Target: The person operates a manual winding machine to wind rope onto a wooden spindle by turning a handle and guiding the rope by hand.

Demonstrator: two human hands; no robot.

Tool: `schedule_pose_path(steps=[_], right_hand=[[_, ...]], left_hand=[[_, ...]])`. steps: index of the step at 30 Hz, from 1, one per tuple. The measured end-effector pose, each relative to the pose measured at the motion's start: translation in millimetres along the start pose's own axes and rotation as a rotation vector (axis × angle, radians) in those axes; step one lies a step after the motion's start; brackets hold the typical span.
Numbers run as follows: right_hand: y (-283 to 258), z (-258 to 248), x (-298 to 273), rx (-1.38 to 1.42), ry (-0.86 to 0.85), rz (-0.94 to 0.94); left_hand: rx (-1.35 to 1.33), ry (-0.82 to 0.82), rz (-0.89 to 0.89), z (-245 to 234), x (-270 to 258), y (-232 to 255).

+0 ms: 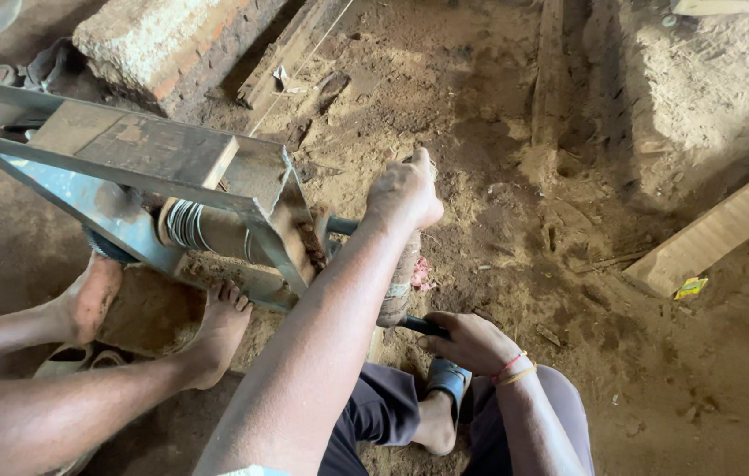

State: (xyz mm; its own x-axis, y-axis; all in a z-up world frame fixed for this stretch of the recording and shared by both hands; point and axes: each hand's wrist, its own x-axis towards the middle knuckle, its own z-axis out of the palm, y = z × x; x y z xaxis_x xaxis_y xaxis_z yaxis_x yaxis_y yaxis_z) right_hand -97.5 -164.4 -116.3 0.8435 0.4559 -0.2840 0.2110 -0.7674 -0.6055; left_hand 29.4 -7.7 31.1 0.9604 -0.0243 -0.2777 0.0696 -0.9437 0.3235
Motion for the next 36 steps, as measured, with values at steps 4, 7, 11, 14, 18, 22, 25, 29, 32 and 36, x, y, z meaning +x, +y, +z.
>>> schedule_pose_path(steps=[4,7,11,14,18,22,25,29,32,36], right_hand=[[-1,-5,-7,0.06,0.027,-0.044],[-3,-7,-9,0.057,0.042,-0.059],[-4,-14,-11,0.1,-0.018,0.091],[2,-16,-15,-0.004,-0.045,0.201],[13,-11,-19,-0.027,0.021,0.122],[14,-8,-22,-0.041,0.084,0.117],[12,-8,-22,-0.081,0.078,0.141],[12,-10,-24,-0.075,0.109,0.101],[13,-11,-26,-0.073,0.133,0.057],[7,-14,-29,-0.032,0.143,0.071]], left_hand=[[0.02,0.027,0.034,2,5,-2],[0.03,0.026,0.032,-1,4,-2],[-0.023,-0.044,-0.023,-3,4,2],[-0.009,-0.004,0.021,-1,4,0],[0.03,0.022,0.043,0,4,-2],[0.016,0.024,0.047,1,6,1],[-0.007,0.048,0.054,4,10,-1],[0.01,0.03,0.051,4,21,0],[0.023,0.049,0.048,5,29,1],[0.046,0.037,0.035,1,30,3]])
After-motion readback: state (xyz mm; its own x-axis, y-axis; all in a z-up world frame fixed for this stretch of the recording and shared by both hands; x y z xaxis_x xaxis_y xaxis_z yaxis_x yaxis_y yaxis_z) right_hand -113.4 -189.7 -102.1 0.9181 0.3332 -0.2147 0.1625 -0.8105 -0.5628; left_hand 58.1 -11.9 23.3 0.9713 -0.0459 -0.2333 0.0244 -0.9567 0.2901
